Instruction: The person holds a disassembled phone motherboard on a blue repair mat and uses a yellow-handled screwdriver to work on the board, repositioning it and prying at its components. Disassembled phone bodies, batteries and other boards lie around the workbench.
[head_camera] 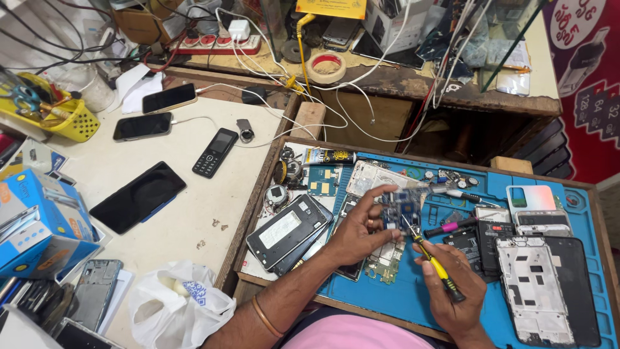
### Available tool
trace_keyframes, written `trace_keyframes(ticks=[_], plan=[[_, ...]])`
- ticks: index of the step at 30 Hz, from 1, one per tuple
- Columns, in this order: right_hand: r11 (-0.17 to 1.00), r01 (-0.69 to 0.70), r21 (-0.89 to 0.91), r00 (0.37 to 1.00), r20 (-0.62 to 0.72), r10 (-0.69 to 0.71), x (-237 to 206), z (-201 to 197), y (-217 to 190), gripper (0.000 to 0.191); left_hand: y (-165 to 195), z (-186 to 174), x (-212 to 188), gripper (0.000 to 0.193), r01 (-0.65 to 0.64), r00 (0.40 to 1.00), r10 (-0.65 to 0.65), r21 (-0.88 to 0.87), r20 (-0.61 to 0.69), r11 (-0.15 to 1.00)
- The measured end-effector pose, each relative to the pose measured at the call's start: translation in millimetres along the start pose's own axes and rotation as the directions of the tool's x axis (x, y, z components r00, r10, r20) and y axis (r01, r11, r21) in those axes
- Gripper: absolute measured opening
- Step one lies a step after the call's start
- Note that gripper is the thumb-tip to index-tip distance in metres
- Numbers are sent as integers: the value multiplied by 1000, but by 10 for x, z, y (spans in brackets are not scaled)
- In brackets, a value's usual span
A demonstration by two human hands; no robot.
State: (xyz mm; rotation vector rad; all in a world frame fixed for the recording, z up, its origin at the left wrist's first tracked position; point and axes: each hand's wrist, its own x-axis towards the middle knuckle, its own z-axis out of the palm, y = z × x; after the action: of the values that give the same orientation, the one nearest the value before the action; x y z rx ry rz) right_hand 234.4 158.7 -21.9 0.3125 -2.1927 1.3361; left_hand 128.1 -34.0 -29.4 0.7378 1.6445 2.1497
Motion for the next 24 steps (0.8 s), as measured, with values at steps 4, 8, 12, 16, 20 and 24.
trace_keyframes(ticks=[4, 8, 12, 16, 20, 24], plan=[[997, 22, -68, 1000, -13, -23, -24, 12, -1, 26, -15, -14, -11, 86, -44, 995, 46, 29, -84, 999], [997, -20, -71, 998, -53, 16, -48, 41, 58, 20, 5, -18, -23, 85, -60, 994, 65, 56, -85, 997], [995, -91, -31, 993, -76, 89, -82, 36, 127, 22, 70, -1, -37, 83, 9, 998, -2, 116, -58, 993], [955, -237, 181, 967, -54, 250, -129, 40, 201, 24, 122, 18, -67, 81, -55, 998, 55, 58, 5, 997], [892, -332, 307, 929, -54, 365, -178, 40, 279, 23, 133, 32, -96, 81, -42, 999, 42, 79, 11, 996], [874, -364, 322, 915, -53, 400, -197, 14, 325, 23, 152, 50, -107, 85, -21, 1000, 21, 191, 2, 981]])
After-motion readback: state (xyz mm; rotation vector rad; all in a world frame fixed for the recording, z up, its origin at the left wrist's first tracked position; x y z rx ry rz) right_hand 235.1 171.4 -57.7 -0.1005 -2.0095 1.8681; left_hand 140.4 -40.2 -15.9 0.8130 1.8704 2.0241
